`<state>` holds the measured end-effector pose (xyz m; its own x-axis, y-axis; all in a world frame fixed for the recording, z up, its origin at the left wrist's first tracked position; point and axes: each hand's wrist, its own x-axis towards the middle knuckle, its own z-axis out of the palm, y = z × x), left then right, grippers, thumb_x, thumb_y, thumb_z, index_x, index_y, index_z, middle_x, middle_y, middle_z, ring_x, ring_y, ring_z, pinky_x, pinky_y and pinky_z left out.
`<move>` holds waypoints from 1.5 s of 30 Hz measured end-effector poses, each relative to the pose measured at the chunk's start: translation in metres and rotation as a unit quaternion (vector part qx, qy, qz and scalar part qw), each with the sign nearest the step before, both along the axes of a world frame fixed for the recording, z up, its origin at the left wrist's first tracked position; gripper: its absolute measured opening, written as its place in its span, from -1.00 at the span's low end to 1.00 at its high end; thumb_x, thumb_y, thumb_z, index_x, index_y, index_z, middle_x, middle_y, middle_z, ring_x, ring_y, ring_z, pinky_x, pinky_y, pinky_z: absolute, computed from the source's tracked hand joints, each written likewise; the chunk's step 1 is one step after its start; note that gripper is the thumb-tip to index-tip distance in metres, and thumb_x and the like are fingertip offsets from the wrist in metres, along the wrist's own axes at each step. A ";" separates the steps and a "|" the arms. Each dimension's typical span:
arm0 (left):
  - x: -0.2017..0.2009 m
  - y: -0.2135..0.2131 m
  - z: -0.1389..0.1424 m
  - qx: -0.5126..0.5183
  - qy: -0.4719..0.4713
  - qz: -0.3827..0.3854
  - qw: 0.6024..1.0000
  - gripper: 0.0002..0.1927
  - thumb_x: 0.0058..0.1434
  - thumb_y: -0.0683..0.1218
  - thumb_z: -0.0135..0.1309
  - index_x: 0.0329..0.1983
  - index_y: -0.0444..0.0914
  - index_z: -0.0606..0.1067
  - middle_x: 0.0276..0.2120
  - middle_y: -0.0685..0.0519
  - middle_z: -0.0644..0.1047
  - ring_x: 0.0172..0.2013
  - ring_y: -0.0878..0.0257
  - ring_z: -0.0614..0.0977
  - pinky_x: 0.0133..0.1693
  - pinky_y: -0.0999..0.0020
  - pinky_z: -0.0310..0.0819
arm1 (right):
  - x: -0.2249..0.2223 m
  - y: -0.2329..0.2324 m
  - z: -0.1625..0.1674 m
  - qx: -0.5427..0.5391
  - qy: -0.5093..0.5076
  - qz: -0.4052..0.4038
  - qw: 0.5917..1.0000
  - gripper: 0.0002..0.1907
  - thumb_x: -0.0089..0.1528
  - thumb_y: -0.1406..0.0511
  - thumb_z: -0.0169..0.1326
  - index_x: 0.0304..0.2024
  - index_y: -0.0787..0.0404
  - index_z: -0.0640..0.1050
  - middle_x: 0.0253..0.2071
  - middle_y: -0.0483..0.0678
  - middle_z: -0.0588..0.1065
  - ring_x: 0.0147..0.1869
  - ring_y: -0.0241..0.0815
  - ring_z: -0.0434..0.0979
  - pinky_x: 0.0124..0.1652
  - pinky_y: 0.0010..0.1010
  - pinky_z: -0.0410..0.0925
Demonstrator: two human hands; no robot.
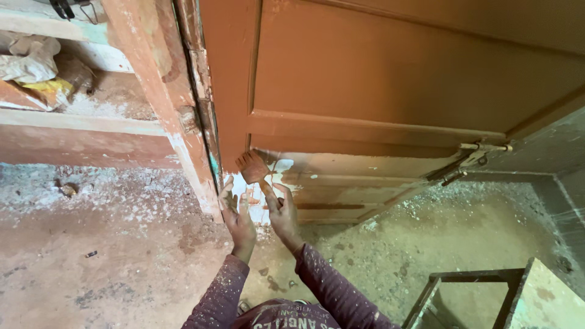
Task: The person paints a wooden door with a paintbrush, applying reddish-brown paint over unpainted patches on the lower panels and rails, working across different sections of the door. At the end they dip the brush into a paint container on a small table.
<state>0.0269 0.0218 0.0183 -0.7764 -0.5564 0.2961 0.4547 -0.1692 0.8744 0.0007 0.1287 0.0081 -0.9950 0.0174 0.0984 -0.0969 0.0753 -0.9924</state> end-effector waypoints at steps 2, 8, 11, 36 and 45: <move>0.001 -0.003 0.001 0.015 -0.007 -0.002 1.000 -0.61 0.42 -0.21 -0.09 0.30 -0.30 0.26 0.38 -0.09 0.31 0.35 0.15 0.33 0.37 0.21 0.09 | -0.007 0.001 -0.004 0.007 -0.021 0.002 1.000 -0.60 0.42 0.22 0.05 0.25 0.27 0.43 -0.30 -0.06 0.39 -0.27 -0.37 0.40 -0.28 -0.47 0.52; 0.002 -0.006 0.001 -0.010 0.005 -0.002 1.000 -0.61 0.42 -0.21 -0.07 0.30 -0.29 0.27 0.38 -0.10 0.31 0.37 0.14 0.33 0.38 0.21 0.09 | -0.022 0.018 -0.003 -0.054 -0.004 0.045 0.998 -0.57 0.39 0.23 0.04 0.27 0.29 0.42 0.01 -0.14 0.53 0.00 -0.40 0.49 -0.14 -0.52 0.53; 0.000 -0.006 0.000 -0.001 -0.011 -0.008 1.000 -0.60 0.41 -0.22 -0.08 0.29 -0.32 0.24 0.40 -0.12 0.29 0.37 0.13 0.31 0.37 0.21 0.07 | -0.025 0.022 -0.005 -0.126 -0.073 0.032 0.989 -0.54 0.29 0.21 -0.01 0.23 0.19 0.38 0.06 -0.26 0.50 0.07 -0.47 0.52 -0.28 -0.45 0.62; 0.001 0.007 -0.007 0.024 0.023 -0.038 0.999 -0.56 0.39 -0.24 -0.13 0.33 -0.37 0.24 0.36 -0.14 0.32 0.36 0.11 0.33 0.39 0.21 0.16 | -0.002 0.018 -0.016 -0.089 -0.072 -0.089 0.989 -0.52 0.38 0.03 0.04 0.24 0.13 0.49 -0.27 -0.19 0.48 -0.54 -0.50 0.21 -0.62 -0.58 0.15; -0.006 0.021 0.000 0.027 0.009 -0.032 0.999 -0.60 0.43 -0.21 -0.07 0.31 -0.38 0.29 0.31 -0.13 0.36 0.32 0.13 0.36 0.36 0.21 0.18 | 0.005 0.021 0.008 -0.063 -0.151 -0.076 0.984 -0.49 0.37 0.04 0.05 0.28 0.12 0.45 -0.39 -0.10 0.38 -0.58 -0.47 0.15 -0.62 -0.56 0.14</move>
